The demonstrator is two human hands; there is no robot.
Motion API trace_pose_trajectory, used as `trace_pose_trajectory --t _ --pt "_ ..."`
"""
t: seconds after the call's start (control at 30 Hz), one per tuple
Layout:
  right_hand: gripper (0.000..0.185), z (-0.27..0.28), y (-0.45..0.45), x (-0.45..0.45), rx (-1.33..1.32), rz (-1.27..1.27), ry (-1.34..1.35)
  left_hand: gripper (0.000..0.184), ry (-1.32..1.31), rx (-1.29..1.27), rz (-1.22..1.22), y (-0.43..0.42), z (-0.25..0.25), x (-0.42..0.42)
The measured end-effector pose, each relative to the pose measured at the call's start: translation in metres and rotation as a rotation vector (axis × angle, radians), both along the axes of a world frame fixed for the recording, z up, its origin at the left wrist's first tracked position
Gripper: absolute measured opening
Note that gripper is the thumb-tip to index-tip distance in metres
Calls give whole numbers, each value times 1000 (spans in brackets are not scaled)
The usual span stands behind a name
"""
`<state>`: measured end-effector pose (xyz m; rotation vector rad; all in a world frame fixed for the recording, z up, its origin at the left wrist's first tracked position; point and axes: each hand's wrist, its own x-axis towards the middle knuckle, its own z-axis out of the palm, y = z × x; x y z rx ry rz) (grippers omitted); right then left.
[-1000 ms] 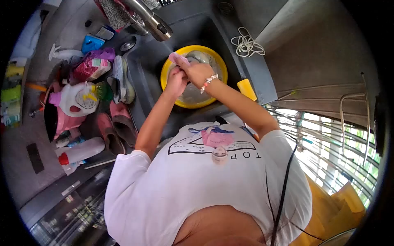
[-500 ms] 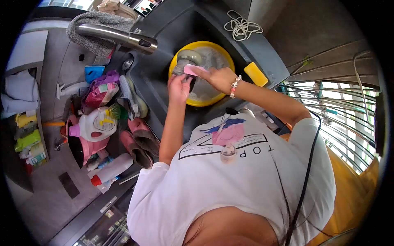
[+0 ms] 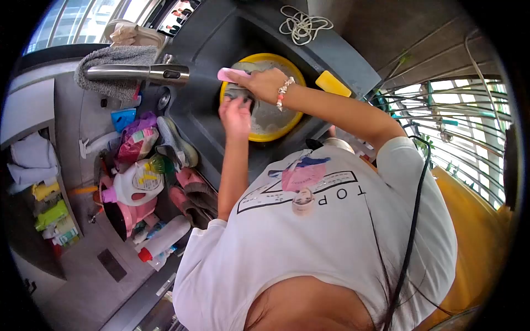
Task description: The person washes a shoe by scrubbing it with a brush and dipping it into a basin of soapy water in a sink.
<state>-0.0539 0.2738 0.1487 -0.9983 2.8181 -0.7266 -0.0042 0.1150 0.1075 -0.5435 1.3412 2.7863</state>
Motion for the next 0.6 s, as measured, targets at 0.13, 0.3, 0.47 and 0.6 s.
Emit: trace_pose_trajectory --t 0.13,0.3,0.47,0.6 --pt "54 -25 23 24 7 4 -94 30 58 -1 -3 -9 9 -4" --pt "53 -9 -11 -3 -70 -81 -45 33 22 50 -17 11 9 -6" --pt "52 -55 37 40 -118 -22 -122 31 -98 253 99 -22 -9 -6" --pt "49 -84 49 47 -426 -140 -232 24 -103 448 104 -44 -17 -4"
